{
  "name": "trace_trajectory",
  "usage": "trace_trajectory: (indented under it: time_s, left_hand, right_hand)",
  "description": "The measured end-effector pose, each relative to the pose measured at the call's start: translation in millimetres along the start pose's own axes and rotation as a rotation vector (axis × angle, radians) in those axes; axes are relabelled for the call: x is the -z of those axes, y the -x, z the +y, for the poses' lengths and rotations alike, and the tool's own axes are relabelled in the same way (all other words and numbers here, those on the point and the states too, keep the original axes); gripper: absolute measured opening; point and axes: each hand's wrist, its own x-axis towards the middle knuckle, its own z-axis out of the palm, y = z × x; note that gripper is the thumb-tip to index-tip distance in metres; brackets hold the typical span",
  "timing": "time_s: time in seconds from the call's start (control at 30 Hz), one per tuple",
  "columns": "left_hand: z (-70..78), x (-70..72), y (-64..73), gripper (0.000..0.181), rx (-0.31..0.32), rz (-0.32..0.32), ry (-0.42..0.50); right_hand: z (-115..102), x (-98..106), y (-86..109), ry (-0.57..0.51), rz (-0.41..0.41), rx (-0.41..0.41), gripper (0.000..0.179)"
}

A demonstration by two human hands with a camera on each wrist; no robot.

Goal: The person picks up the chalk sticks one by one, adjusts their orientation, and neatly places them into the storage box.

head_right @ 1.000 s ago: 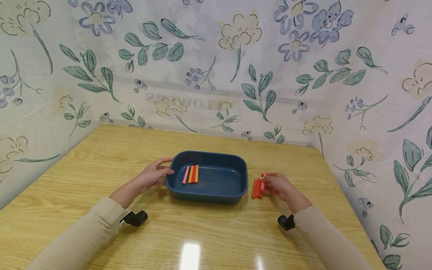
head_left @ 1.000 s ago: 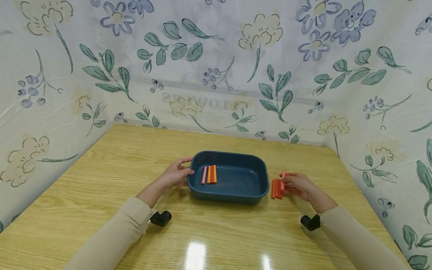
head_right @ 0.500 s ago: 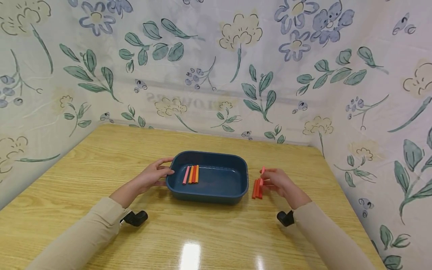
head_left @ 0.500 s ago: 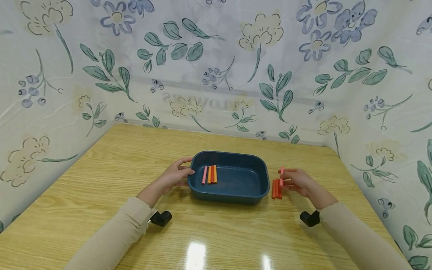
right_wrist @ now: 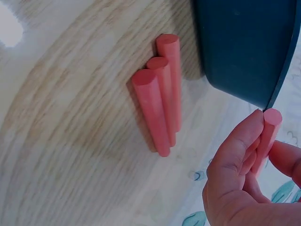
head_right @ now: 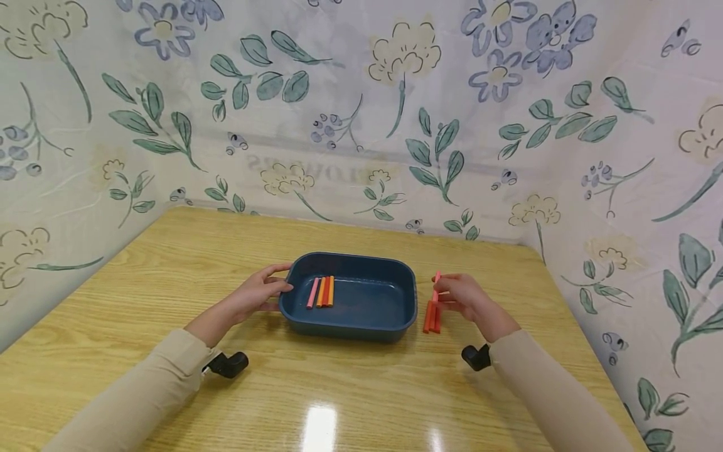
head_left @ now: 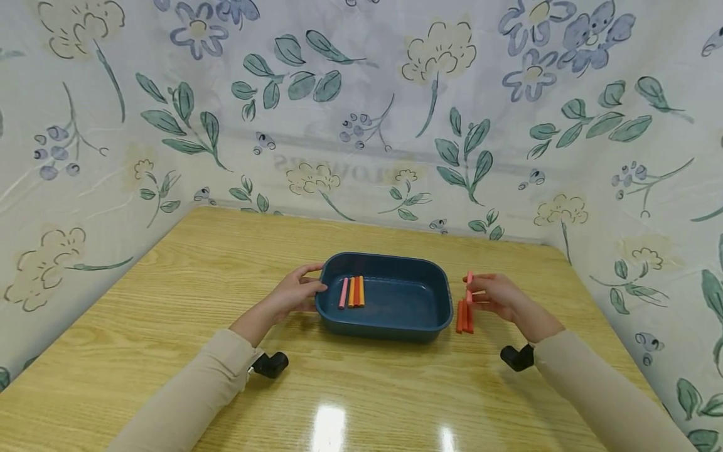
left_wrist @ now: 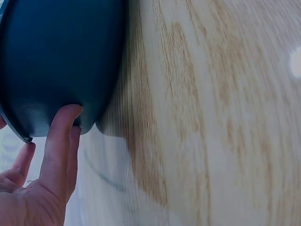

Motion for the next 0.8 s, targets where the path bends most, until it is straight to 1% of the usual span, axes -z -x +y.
trace_trajectory:
  time_s: [0.23, 0.4, 0.8]
  left_hand:
    - [0.4, -0.4, -0.2, 0.057, 0.004, 0.003, 0.0]
    - [1.3, -0.6, 0.4, 0.057, 0.002, 0.002, -0.001]
    - [0.0, -0.4, -1.2, 0.056, -0.001, 0.003, -0.007]
  right_hand:
    - [-8.1, -3.3, -1.8, -0.009, 0.006, -0.003, 0.05]
    - [-13.5, -7.4, -3.1, -0.006, 0.0, 0.014, 0.049]
    - [-23.7, -17.9, -8.5, -0.048, -0.017, 0.007, 0.048]
